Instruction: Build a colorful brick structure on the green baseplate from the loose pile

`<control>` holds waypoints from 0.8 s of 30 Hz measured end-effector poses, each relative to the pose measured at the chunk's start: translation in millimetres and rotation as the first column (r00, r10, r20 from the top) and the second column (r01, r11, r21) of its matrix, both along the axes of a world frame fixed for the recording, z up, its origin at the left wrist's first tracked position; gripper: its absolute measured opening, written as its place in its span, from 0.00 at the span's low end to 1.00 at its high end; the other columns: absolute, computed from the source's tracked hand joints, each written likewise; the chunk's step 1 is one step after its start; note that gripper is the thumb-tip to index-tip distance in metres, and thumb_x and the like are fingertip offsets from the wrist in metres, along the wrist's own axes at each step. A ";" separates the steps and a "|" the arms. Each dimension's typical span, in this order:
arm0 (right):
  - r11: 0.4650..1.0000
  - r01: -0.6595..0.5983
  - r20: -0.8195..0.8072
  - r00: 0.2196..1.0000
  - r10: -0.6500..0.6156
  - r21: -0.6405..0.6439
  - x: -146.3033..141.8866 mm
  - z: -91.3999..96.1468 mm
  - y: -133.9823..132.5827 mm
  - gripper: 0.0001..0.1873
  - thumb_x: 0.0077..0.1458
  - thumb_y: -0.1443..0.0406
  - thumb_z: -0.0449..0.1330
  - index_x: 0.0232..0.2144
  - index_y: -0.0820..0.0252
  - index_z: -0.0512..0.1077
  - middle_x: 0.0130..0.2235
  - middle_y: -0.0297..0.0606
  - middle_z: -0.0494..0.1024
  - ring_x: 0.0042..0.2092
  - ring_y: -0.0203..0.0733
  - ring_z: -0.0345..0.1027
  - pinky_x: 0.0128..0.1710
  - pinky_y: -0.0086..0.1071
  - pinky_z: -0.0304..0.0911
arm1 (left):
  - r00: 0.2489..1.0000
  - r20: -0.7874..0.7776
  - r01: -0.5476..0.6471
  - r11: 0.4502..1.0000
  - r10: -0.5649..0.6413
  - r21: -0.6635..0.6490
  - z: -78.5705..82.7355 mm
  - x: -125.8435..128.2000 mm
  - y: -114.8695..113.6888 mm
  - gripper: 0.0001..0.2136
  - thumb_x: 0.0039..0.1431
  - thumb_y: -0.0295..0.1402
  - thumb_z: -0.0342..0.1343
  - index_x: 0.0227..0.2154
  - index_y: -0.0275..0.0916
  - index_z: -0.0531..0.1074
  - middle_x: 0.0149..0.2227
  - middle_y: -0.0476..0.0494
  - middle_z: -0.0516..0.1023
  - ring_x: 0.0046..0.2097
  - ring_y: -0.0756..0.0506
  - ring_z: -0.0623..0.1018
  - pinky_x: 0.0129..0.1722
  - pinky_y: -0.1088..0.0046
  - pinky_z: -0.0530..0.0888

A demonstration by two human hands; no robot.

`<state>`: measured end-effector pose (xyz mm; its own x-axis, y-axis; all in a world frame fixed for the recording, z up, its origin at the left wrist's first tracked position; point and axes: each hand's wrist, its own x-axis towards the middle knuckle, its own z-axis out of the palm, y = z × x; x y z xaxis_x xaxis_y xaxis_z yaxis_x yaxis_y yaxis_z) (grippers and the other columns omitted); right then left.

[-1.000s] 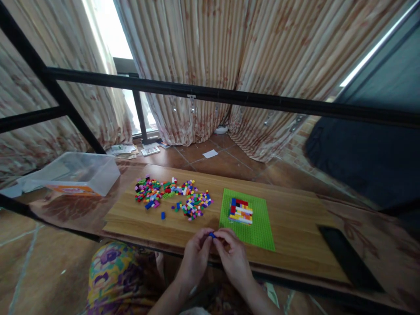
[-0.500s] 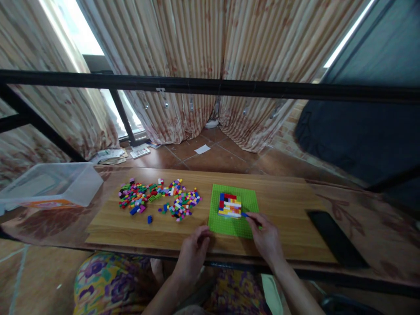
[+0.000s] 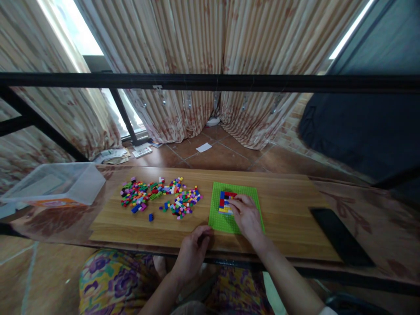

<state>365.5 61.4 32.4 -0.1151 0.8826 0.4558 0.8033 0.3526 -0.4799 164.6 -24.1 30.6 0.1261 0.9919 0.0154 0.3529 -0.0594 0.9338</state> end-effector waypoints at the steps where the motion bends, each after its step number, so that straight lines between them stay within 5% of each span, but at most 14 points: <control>1: 1.000 0.004 0.010 1.000 -0.004 0.015 -0.6 -0.9 0.0 0.13 0.60 0.61 0.54 0.37 0.52 0.79 0.42 0.41 0.74 0.44 0.45 0.65 0.46 0.40 0.64 | 1.000 -0.003 0.004 1.000 -0.004 -0.002 0.5 0.0 -0.1 0.11 0.59 0.28 0.48 0.42 0.41 0.72 0.40 0.47 0.79 0.43 0.48 0.77 0.46 0.72 0.72; 13: 0.998 0.035 -0.047 0.998 -0.032 0.050 2.4 -1.6 -1.9 0.14 0.60 0.58 0.54 0.38 0.55 0.78 0.44 0.43 0.74 0.46 0.47 0.65 0.47 0.42 0.64 | 1.000 0.007 0.007 1.000 -0.006 -0.012 4.2 1.4 -1.4 0.11 0.58 0.27 0.48 0.40 0.41 0.73 0.40 0.47 0.78 0.43 0.48 0.77 0.46 0.72 0.71; 24: 0.973 0.228 -0.115 0.968 -0.225 0.017 -4.7 -12.4 11.6 0.25 0.55 0.50 0.55 0.46 0.60 0.74 0.51 0.49 0.69 0.54 0.52 0.59 0.54 0.49 0.56 | 1.000 0.006 0.006 0.999 -0.005 -0.040 7.2 2.7 -2.6 0.10 0.58 0.27 0.48 0.39 0.40 0.73 0.39 0.46 0.78 0.42 0.47 0.76 0.45 0.72 0.71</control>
